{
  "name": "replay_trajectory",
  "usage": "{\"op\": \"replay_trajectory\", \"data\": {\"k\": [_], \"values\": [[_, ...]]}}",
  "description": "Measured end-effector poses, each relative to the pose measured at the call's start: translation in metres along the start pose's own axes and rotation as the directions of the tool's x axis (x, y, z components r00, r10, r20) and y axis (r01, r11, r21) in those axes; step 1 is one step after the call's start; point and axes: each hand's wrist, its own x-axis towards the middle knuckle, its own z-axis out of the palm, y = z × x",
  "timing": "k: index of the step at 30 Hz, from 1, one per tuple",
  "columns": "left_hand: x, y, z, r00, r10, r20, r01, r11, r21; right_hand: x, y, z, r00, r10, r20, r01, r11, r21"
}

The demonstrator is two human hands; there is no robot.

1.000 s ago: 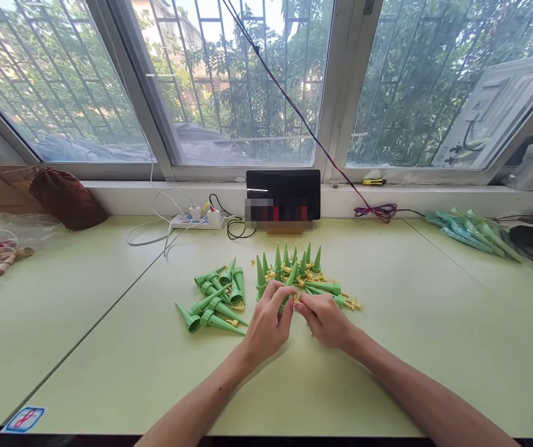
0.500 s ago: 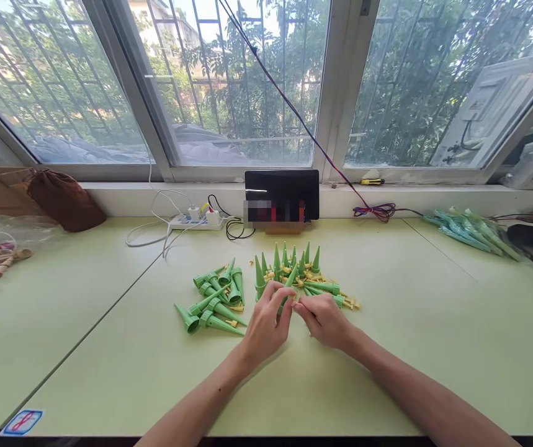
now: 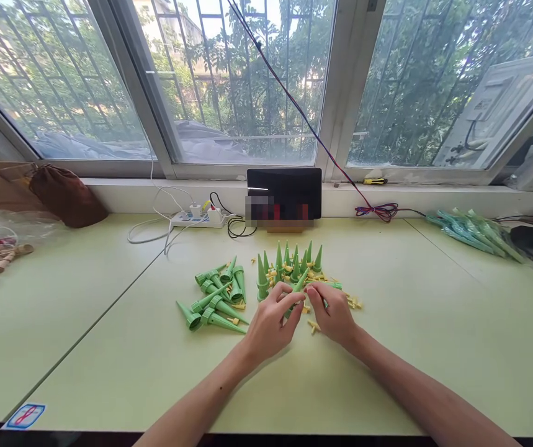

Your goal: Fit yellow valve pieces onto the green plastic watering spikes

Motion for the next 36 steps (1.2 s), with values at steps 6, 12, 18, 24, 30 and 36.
{"op": "replay_trajectory", "data": {"k": [6,12,18,24,30,36], "values": [[0.0021,0.0078,-0.0042,0.983,0.027,0.181,-0.025,1.0,-0.012,-0.0012,-0.0023,0.0,1.0,-0.023,0.002,0.023,0.999,0.023],[0.0028,0.0094,-0.0049,0.973,0.013,0.232,-0.022,0.999,0.039,-0.0017,-0.0027,0.0,1.0,-0.002,-0.023,0.002,1.0,0.019],[0.0022,0.0079,-0.0033,0.964,-0.014,0.264,-0.01,0.996,0.09,-0.0012,-0.0048,-0.0003,0.999,-0.022,-0.048,0.022,1.0,0.013],[0.0021,0.0093,-0.0045,0.965,-0.011,0.262,-0.001,0.999,0.043,-0.001,-0.005,0.0004,0.995,-0.04,-0.089,0.038,0.999,-0.018],[0.001,0.0046,-0.0026,0.992,0.058,0.109,-0.059,0.998,0.0,-0.0007,-0.0055,-0.0012,0.985,-0.03,-0.17,0.027,0.999,-0.024],[0.0012,0.0004,0.0006,0.985,0.1,-0.139,-0.104,0.994,-0.021,-0.0001,-0.0021,-0.002,0.969,-0.012,-0.249,-0.005,0.998,-0.066]]}}
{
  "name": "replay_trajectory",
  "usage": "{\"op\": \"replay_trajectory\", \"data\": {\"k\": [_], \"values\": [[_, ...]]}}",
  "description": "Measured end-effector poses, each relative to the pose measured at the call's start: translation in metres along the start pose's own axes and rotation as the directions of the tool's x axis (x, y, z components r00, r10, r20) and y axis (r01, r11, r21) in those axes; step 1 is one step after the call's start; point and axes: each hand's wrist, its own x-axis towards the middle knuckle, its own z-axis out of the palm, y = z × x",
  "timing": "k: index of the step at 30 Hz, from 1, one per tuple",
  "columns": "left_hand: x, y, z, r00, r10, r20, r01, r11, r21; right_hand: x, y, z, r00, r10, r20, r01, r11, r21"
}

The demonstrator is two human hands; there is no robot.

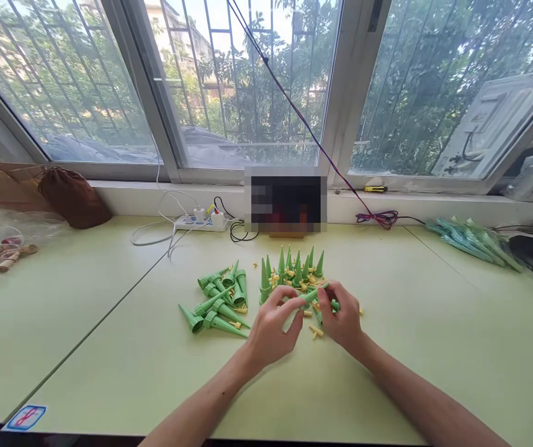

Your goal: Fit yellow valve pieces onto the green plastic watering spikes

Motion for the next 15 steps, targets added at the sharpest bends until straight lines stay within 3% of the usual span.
{"op": "replay_trajectory", "data": {"k": [2,4,8,15], "values": [[0.0,0.0,0.0,0.999,-0.026,0.035,0.026,1.0,-0.003,0.002,0.002,-0.001,0.999,0.002,-0.038,-0.003,1.0,-0.029],[0.0,0.002,-0.001,0.989,-0.034,0.141,0.031,0.999,0.028,0.006,0.004,-0.004,0.996,-0.015,-0.09,0.008,0.997,-0.074],[-0.003,0.008,0.003,0.944,0.005,0.33,-0.044,0.993,0.11,0.021,0.006,-0.014,0.982,-0.078,-0.169,0.052,0.986,-0.156],[-0.007,0.009,0.007,0.919,0.001,0.394,-0.055,0.99,0.127,0.06,0.002,-0.017,0.983,-0.102,-0.153,0.06,0.964,-0.258]]}}
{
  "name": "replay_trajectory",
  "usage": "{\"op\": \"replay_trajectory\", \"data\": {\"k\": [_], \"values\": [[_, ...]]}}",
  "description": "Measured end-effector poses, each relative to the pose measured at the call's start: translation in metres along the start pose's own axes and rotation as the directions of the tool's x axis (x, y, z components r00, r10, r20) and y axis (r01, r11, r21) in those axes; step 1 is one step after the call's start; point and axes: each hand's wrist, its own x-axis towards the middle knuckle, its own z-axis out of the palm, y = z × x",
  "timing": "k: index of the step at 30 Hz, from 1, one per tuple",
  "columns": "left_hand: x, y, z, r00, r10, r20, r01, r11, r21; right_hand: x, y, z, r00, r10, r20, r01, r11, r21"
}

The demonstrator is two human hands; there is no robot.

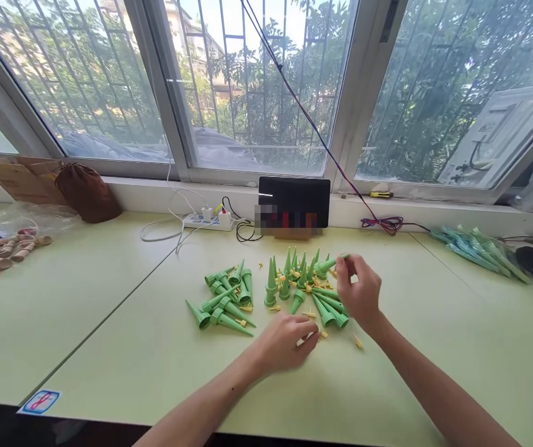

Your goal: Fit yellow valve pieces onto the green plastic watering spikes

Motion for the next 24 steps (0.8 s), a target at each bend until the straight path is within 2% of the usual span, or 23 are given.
{"op": "replay_trajectory", "data": {"k": [4,8,13,19,24], "values": [[0.0,-0.001,0.0,1.0,-0.007,0.006,0.007,1.0,0.016,0.018,-0.001,0.014,0.99,0.0,0.139,0.001,1.0,-0.008],[-0.001,-0.002,0.001,1.0,-0.02,0.009,0.02,1.0,0.024,0.025,-0.001,0.025,0.977,0.03,0.211,-0.038,0.999,0.033],[0.0,-0.002,0.002,1.0,-0.015,0.011,0.015,1.0,0.009,0.024,0.001,0.032,0.953,0.028,0.302,-0.04,0.999,0.035],[0.0,-0.001,0.002,1.0,-0.01,0.026,0.009,0.999,0.033,0.017,0.008,0.042,0.883,0.026,0.468,-0.037,0.999,0.014],[0.0,-0.002,0.002,1.0,-0.001,0.016,0.001,0.999,0.032,0.012,0.01,0.043,0.873,0.023,0.487,-0.033,0.999,0.012]]}}
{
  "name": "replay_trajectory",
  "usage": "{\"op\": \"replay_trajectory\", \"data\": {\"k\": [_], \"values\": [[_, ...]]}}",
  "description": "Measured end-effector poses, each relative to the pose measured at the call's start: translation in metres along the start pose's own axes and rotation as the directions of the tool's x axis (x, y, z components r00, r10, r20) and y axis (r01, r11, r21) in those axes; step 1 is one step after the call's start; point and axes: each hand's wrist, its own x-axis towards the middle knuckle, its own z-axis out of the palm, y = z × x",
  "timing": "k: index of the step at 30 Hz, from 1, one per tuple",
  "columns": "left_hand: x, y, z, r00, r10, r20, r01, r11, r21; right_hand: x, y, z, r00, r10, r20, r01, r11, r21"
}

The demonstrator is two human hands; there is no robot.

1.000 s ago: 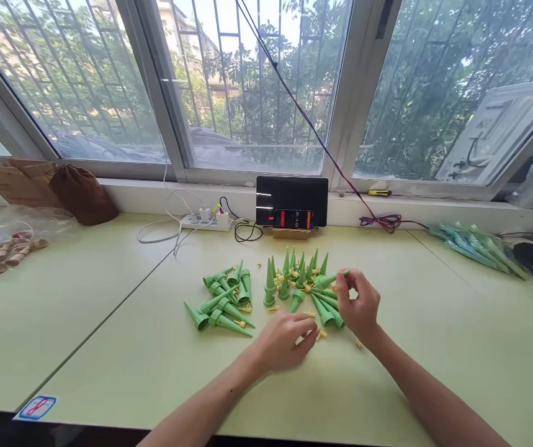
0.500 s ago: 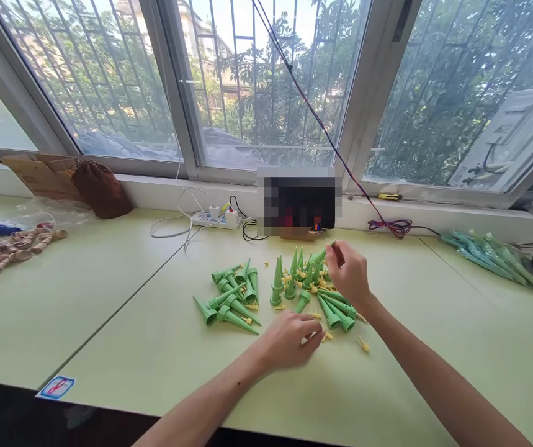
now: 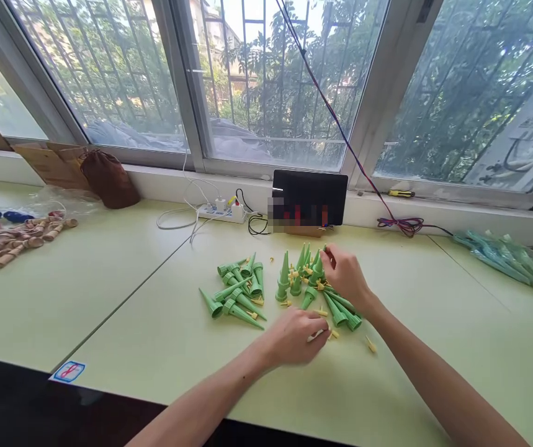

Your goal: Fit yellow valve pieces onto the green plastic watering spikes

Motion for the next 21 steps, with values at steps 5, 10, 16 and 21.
{"op": "replay_trajectory", "data": {"k": [5,10,16,21], "values": [[0.0,0.0,0.0,1.0,-0.001,0.004,0.001,1.0,0.006,-0.003,0.001,0.0,1.0,0.012,0.016,-0.013,1.0,0.012],[0.001,-0.001,-0.002,1.0,-0.027,-0.007,0.027,0.999,0.021,-0.015,-0.001,-0.005,0.992,0.064,-0.105,-0.057,0.996,0.068],[0.003,-0.005,-0.002,0.989,-0.129,-0.079,0.133,0.989,0.058,-0.045,0.0,-0.012,0.99,-0.013,-0.137,0.014,1.0,0.003],[0.004,-0.006,-0.004,0.953,-0.268,-0.141,0.272,0.962,0.006,-0.067,0.004,-0.01,0.996,-0.068,-0.049,0.069,0.997,0.017]]}}
